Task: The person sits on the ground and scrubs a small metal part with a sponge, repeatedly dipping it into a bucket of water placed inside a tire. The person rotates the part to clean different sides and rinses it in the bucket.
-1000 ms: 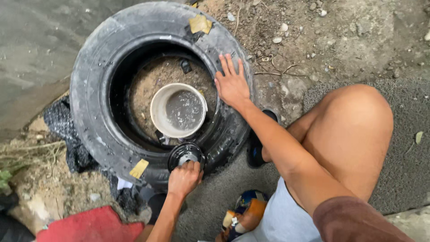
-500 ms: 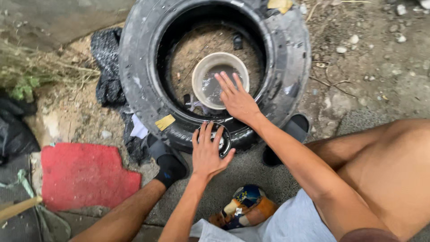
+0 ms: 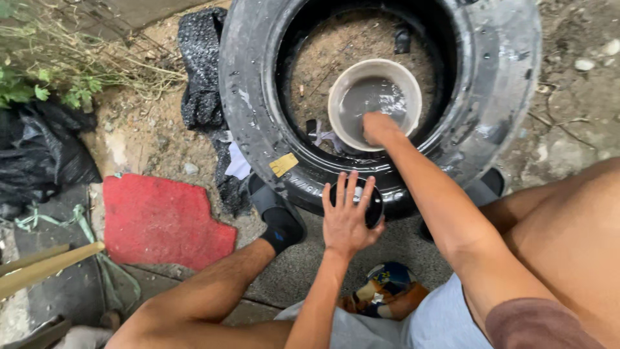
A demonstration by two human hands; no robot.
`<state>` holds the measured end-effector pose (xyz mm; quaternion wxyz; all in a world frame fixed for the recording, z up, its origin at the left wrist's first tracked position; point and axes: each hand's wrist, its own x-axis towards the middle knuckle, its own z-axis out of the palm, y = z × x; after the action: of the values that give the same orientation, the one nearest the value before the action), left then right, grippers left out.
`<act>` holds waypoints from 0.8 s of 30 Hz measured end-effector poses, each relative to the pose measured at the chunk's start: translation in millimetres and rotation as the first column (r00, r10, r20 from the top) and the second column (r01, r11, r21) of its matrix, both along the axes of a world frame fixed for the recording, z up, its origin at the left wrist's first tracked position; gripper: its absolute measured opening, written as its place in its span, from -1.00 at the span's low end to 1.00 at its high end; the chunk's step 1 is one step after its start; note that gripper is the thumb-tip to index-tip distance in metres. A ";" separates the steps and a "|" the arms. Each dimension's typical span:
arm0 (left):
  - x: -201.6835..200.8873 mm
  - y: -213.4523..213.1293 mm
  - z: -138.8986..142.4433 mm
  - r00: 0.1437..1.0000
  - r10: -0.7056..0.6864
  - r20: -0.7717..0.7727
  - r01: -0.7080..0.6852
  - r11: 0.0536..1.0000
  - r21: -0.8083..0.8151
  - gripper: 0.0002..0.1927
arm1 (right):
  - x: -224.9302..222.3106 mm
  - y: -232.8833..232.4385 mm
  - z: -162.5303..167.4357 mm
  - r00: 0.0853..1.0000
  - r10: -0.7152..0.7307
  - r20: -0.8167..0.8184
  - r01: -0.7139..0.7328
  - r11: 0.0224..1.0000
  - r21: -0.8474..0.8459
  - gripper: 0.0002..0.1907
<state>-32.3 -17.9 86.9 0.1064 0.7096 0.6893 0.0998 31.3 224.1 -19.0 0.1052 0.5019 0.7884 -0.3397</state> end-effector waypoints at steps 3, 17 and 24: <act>-0.3 -8.0 -16.4 1.000 -0.011 -0.028 0.011 1.000 -0.025 0.08 | -8.8 12.0 -7.7 0.999 -0.026 0.047 0.027 1.000 -0.012 -0.68; -3.8 -41.6 -82.9 0.999 0.001 -0.047 0.017 0.924 0.381 -0.07 | -35.3 -5.3 1.0 0.997 0.035 -0.063 -0.038 0.998 -0.058 -0.70; 7.9 -38.7 -93.8 0.996 0.083 -0.032 -0.053 0.844 0.534 0.02 | -13.6 -23.9 74.2 0.883 0.086 -0.461 0.014 0.978 0.210 -0.75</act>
<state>-24.4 -56.5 -6.9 -0.1168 0.6889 0.6618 0.2716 17.7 200.3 55.3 -0.1345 0.3984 0.8308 -0.3647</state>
